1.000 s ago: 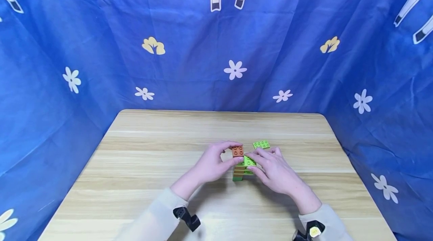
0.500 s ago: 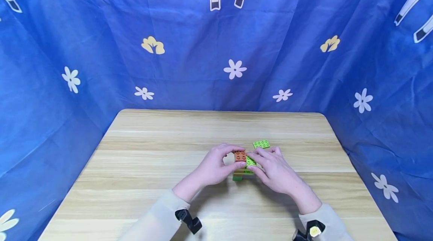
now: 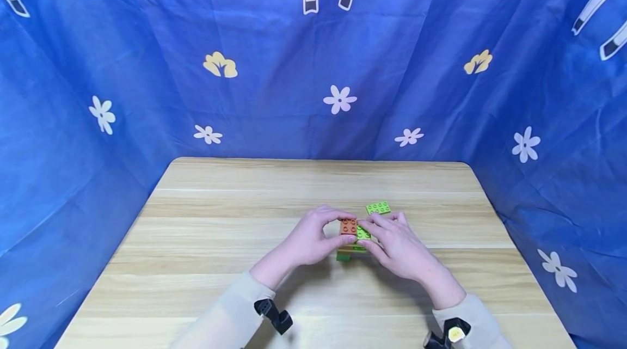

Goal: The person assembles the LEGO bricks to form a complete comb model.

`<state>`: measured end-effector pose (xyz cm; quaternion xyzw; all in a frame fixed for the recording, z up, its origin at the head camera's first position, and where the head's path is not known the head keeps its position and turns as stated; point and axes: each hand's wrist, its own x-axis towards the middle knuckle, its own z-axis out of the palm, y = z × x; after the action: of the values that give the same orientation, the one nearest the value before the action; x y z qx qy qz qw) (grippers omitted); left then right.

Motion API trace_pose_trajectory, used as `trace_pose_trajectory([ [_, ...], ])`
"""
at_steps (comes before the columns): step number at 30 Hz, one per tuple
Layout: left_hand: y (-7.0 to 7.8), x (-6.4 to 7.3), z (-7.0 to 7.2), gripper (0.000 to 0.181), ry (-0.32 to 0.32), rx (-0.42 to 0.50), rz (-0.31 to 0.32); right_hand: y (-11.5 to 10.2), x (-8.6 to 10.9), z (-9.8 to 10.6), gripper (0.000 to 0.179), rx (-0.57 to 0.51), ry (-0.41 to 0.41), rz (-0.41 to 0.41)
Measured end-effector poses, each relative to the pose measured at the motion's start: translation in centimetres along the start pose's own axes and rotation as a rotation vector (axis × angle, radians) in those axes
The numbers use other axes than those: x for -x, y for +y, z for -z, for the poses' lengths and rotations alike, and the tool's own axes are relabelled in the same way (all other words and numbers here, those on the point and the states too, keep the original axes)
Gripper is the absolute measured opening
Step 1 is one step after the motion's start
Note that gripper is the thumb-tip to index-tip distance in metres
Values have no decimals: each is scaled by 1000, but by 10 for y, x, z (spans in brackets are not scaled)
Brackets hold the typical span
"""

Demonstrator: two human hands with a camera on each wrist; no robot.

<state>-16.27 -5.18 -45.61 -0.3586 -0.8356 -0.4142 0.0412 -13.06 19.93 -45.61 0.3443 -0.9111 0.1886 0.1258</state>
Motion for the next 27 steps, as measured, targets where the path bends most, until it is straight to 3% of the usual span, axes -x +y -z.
trace_pose_trajectory([
  [6, 1, -2, 3, 45, -40, -7, 45, 0, -1, 0, 41, -4, 6, 13],
  [13, 0, -2, 1, 45, -36, 23, 81, 1, 0, -1, 42, -10, 0, 12],
  [22, 0, -1, -1, 45, -26, -42, 52, 1, 0, 0, 44, -19, -3, 4],
  [27, -1, 0, -1, 45, -28, -19, 71, 0, 0, 0, 44, -23, -5, 0],
])
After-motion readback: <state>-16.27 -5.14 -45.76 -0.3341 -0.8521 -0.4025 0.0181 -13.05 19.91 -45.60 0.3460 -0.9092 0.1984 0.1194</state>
